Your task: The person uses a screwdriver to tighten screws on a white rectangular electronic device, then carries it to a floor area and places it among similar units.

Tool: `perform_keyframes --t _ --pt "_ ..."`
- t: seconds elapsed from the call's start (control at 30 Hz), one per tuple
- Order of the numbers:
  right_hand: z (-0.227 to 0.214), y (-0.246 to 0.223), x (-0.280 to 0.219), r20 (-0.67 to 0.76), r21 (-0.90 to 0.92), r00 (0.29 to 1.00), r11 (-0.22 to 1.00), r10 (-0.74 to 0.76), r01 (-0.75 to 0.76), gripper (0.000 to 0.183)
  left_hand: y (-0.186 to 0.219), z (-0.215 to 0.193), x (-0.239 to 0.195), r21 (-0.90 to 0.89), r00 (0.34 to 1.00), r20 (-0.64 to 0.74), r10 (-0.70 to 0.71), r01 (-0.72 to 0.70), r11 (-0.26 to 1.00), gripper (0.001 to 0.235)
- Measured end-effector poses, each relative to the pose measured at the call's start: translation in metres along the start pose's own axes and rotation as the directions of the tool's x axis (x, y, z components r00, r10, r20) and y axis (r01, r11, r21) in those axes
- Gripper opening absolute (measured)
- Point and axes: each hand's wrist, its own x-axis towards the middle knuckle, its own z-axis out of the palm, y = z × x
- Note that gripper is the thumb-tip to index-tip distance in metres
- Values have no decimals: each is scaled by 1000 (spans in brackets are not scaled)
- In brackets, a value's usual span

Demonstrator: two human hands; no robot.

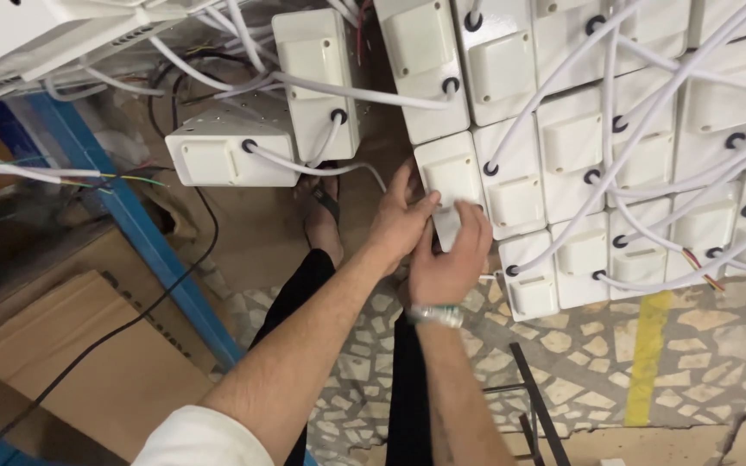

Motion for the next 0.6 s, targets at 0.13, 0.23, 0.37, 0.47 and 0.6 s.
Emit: perform_keyframes --t 0.13,0.23,0.37,0.47,0.6 --pt "-11 23 -45 -46 32 958 959 282 -280 42 -12 3 2 125 998 -33 56 -51 991 74" --pt "2 59 -68 -52 19 869 870 492 -492 42 -29 -6 23 168 996 -34 88 -81 982 75" --pt "0 94 -92 -86 -60 948 948 307 -312 58 -1 -10 -5 173 999 -7 -47 48 984 69" --pt "-11 124 -100 188 11 944 961 270 -277 24 -22 -14 -4 207 998 39 43 -50 977 60" --pt "-96 124 -90 493 -85 754 886 435 -456 29 -3 -2 -10 105 993 4 -122 120 987 60"
